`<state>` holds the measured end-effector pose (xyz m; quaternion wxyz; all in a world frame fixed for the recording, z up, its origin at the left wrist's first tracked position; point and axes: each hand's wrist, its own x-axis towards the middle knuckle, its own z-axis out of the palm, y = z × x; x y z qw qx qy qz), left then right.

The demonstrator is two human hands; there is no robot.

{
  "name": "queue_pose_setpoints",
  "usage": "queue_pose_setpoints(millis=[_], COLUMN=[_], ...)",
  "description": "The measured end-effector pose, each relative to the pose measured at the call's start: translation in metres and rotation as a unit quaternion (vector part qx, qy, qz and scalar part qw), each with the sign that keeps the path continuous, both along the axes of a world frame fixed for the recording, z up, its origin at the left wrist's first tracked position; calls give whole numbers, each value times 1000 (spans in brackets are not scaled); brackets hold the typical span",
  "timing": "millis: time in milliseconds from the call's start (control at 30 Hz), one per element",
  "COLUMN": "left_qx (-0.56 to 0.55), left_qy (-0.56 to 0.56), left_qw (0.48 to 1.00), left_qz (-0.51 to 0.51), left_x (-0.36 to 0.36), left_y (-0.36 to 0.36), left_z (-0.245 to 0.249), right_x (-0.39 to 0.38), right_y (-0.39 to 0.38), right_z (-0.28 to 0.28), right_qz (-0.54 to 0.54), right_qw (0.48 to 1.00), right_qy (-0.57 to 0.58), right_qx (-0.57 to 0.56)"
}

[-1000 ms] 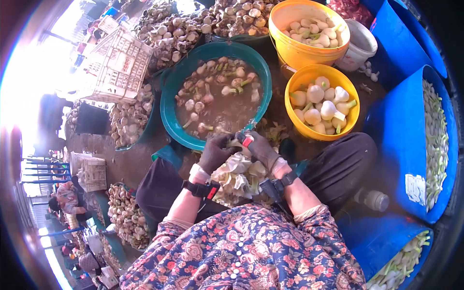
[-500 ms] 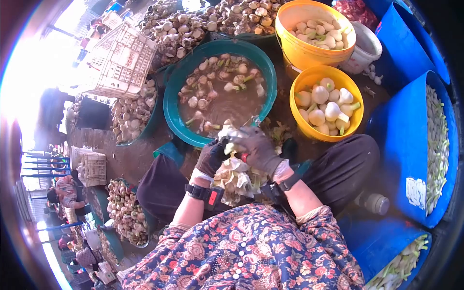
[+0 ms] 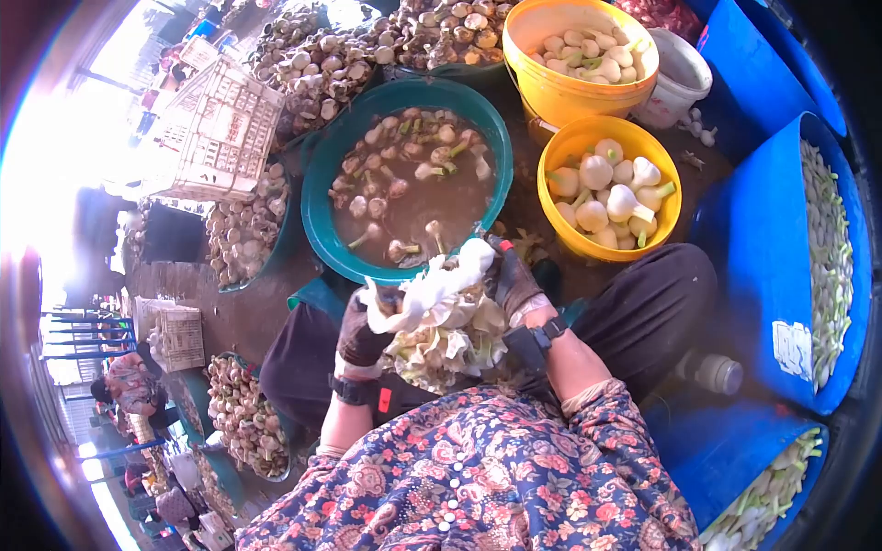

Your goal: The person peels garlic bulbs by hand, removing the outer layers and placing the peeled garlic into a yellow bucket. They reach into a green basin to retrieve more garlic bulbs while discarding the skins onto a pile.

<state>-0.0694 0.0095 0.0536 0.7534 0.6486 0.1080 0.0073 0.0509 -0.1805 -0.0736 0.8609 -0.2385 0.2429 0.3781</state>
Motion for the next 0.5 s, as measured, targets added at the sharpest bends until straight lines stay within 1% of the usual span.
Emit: queue_pose_setpoints(millis=[33,67,100,133,167,200,233,267,300,333,367,400,433,467,500], left_qx=[-95,16,-36,-87,-294,-225,-83,78,176,212,248,60,-130,-204,-430], left_qy=[49,-27,-82,-139,-167,-36,20,30,86,99,112,179,236,259,238], left_qw=[994,999,994,983,933,971,993,967,937,938,937,972,961,942,859], left_qz=[22,33,60,81,120,77,-78,-241,-288,-254,-221,-144,-59,-61,-145], left_x=[1,-6,-13,-15,-7,-5,9,25,34,43,52,59,67,77,81], left_y=[3,26,39,44,26,31,44,54,43,41,39,29,18,9,24], left_z=[15,1,-14,-15,24,41,34,29,18,-6,-28,-36,-44,-61,-112], right_x=[2,2,4,4,4,5,9,12,13,13,12,11,10,8,9], right_y=[-2,-1,-1,-3,-6,-6,-5,-4,-4,-3,-1,1,3,7,3], right_z=[-9,-10,-11,-12,-14,-16,-15,-12,-10,3,9,13,20,39,39], right_qz=[-5,-17,-31,-40,-46,-51,-26,-1,22,18,10,1,-7,-38,26], right_qw=[999,996,992,992,992,992,991,989,986,988,992,994,996,998,996], right_qy=[23,51,79,87,95,103,89,77,66,69,41,12,-18,-13,-87], right_qx=[45,67,89,79,69,59,91,123,154,135,121,106,89,56,3])
